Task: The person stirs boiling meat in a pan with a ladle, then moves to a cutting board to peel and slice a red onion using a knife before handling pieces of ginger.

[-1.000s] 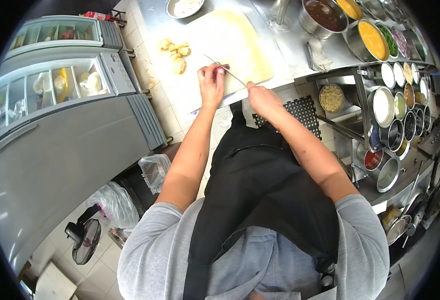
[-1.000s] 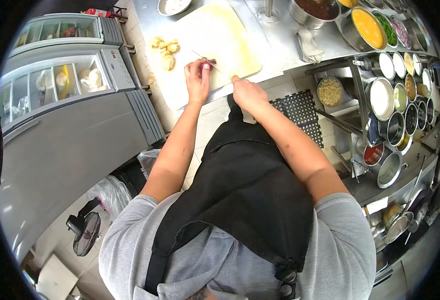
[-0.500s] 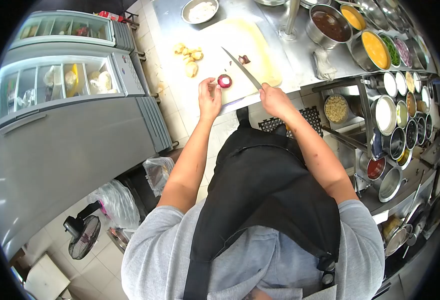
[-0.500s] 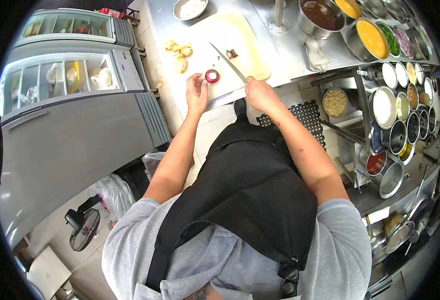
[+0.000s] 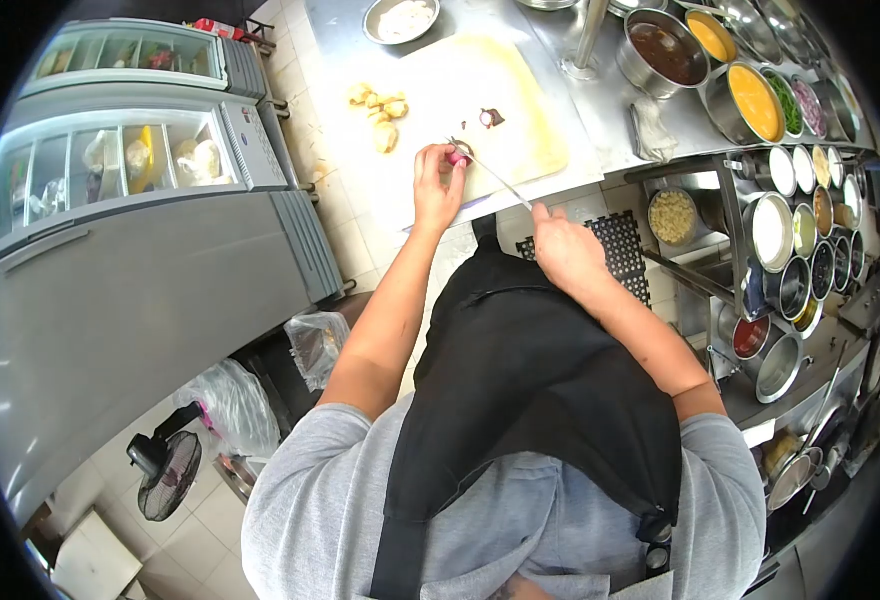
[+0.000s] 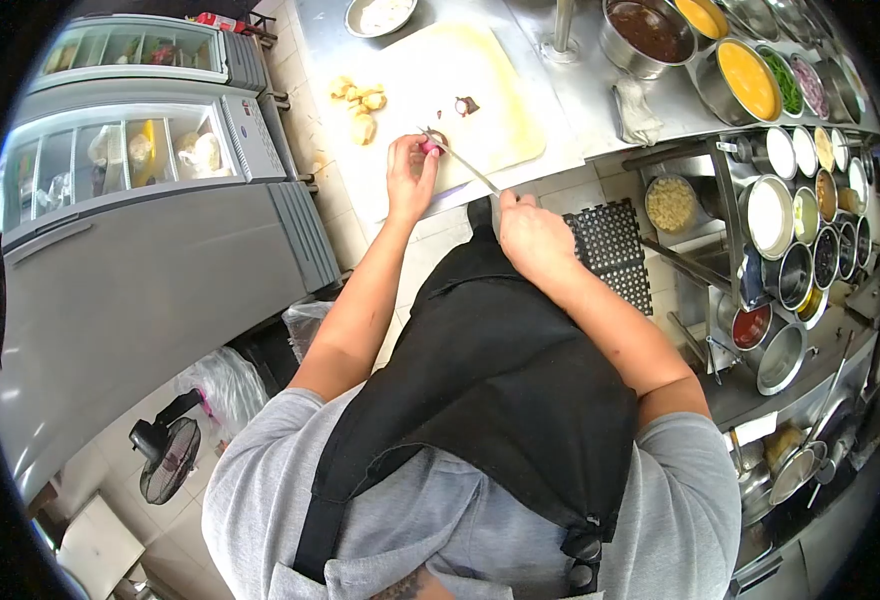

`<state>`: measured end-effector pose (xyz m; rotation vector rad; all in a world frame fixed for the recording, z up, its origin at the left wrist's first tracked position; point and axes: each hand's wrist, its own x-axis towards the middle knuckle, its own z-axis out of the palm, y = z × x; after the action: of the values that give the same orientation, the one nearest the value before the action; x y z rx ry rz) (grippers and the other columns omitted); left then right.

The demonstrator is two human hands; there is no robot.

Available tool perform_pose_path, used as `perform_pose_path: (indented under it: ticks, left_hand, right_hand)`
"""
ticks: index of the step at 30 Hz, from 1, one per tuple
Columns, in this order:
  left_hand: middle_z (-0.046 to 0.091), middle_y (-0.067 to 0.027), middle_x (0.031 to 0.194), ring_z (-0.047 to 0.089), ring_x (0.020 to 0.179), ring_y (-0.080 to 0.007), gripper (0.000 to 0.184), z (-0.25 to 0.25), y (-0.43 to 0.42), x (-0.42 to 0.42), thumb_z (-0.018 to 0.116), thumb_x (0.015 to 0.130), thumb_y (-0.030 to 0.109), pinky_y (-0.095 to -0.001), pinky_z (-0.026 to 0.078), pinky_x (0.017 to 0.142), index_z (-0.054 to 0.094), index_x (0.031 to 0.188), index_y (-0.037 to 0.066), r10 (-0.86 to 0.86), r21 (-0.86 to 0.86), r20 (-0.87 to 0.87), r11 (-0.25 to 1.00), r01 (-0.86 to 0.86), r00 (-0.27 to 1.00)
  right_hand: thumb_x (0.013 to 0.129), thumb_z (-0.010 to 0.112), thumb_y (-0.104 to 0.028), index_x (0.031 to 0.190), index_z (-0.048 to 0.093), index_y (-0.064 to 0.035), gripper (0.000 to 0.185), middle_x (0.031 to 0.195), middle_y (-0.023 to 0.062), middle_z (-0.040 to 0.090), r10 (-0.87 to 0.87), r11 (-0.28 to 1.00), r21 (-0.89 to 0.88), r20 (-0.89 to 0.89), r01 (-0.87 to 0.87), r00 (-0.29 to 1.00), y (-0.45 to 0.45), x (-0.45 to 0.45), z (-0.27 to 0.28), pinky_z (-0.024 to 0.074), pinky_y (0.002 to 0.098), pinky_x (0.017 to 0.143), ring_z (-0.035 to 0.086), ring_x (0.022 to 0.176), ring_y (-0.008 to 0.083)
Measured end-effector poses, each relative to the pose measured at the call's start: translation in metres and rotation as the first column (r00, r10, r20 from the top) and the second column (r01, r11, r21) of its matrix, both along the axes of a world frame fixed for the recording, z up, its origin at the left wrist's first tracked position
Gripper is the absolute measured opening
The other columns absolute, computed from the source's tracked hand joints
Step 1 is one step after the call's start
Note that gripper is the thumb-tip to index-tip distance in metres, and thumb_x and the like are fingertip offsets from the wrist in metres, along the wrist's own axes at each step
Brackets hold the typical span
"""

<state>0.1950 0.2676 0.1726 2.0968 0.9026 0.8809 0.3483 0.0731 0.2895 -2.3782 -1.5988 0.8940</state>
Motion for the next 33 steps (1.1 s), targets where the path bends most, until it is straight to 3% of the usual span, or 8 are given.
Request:
perform_pose_path:
  ticks: [6,8,16,18,25,27,33]
  left_hand:
    - [0.059,-0.0122,0.12,0.069,0.096,-0.0201,0.026,0.005,0.003,0.017,0.071,0.095,0.006,-0.0321,0.06,0.078,0.061,0.119,0.004,0.012,-0.127,-0.004,0.992,-0.013,1.0]
    - [0.059,-0.014,0.118,0.067,0.094,-0.0236,0.024,0.005,0.003,0.022,0.071,0.093,0.006,-0.0331,0.059,0.08,0.063,0.115,0.004,0.044,-0.141,0.022,0.989,-0.041,0.999]
    - [0.061,-0.0137,0.118,0.068,0.096,-0.0223,0.021,0.012,0.006,0.029,0.071,0.093,0.005,-0.0323,0.061,0.08,0.066,0.113,0.005,0.008,-0.113,0.021,0.994,-0.005,1.0]
    - [0.061,-0.0136,0.118,0.068,0.096,-0.0222,0.021,0.01,0.007,0.028,0.071,0.093,0.005,-0.032,0.061,0.08,0.066,0.113,0.005,0.018,-0.134,0.029,0.991,-0.014,0.999]
    - [0.061,-0.0126,0.121,0.069,0.097,-0.0196,0.022,0.009,0.009,0.025,0.071,0.094,0.003,-0.0314,0.064,0.081,0.065,0.115,0.002,-0.017,-0.123,0.018,0.992,0.019,1.0]
    - [0.061,-0.0126,0.121,0.069,0.097,-0.0196,0.022,0.009,0.01,0.024,0.071,0.094,0.004,-0.0316,0.064,0.081,0.065,0.115,0.002,-0.029,-0.105,0.015,0.994,0.03,0.999]
    - [0.062,-0.0139,0.118,0.068,0.097,-0.0235,0.023,0.011,0.014,0.024,0.071,0.093,0.004,-0.0337,0.063,0.081,0.065,0.115,0.003,-0.022,-0.119,0.022,0.993,0.024,1.0]
  right_hand:
    - [0.094,0.048,-0.003,0.113,0.053,0.004,0.021,0.099,0.0292,0.069,-0.029,0.999,-0.019,-0.001,0.029,1.0,-0.005,0.003,0.008,0.059,0.0527,0.077,0.072,0.089,0.0461]
    - [0.094,0.047,-0.003,0.112,0.053,0.0042,0.021,0.099,0.0289,0.069,-0.034,0.999,-0.02,-0.005,0.034,0.999,-0.005,0.005,0.004,0.0589,0.0524,0.077,0.072,0.09,0.0456]
    - [0.097,0.047,-0.007,0.116,0.056,0.0045,0.024,0.103,0.0266,0.071,-0.018,0.995,-0.094,-0.002,0.018,1.0,0.011,0.02,0.015,0.0591,0.0517,0.081,0.073,0.093,0.0438]
    - [0.094,0.046,-0.004,0.107,0.055,0.0033,0.017,0.095,0.0274,0.071,-0.032,0.998,-0.048,-0.001,0.032,0.999,0.008,0.018,0.02,0.0585,0.0526,0.078,0.072,0.089,0.0438]
    - [0.093,0.048,-0.002,0.108,0.055,0.0032,0.017,0.092,0.0269,0.071,-0.012,0.999,-0.045,-0.005,0.012,1.0,0.007,0.017,0.021,0.0586,0.0514,0.076,0.072,0.087,0.0432]
    - [0.097,0.047,-0.008,0.11,0.057,0.003,0.02,0.097,0.0259,0.072,-0.001,0.991,-0.131,-0.013,-0.001,1.0,0.02,0.019,0.021,0.0602,0.0506,0.08,0.074,0.093,0.0412]
    - [0.098,0.046,-0.007,0.111,0.056,0.0035,0.02,0.097,0.0251,0.073,-0.017,0.997,-0.072,0.012,0.017,1.0,0.041,0.01,-0.018,0.0601,0.0497,0.08,0.074,0.093,0.0405]
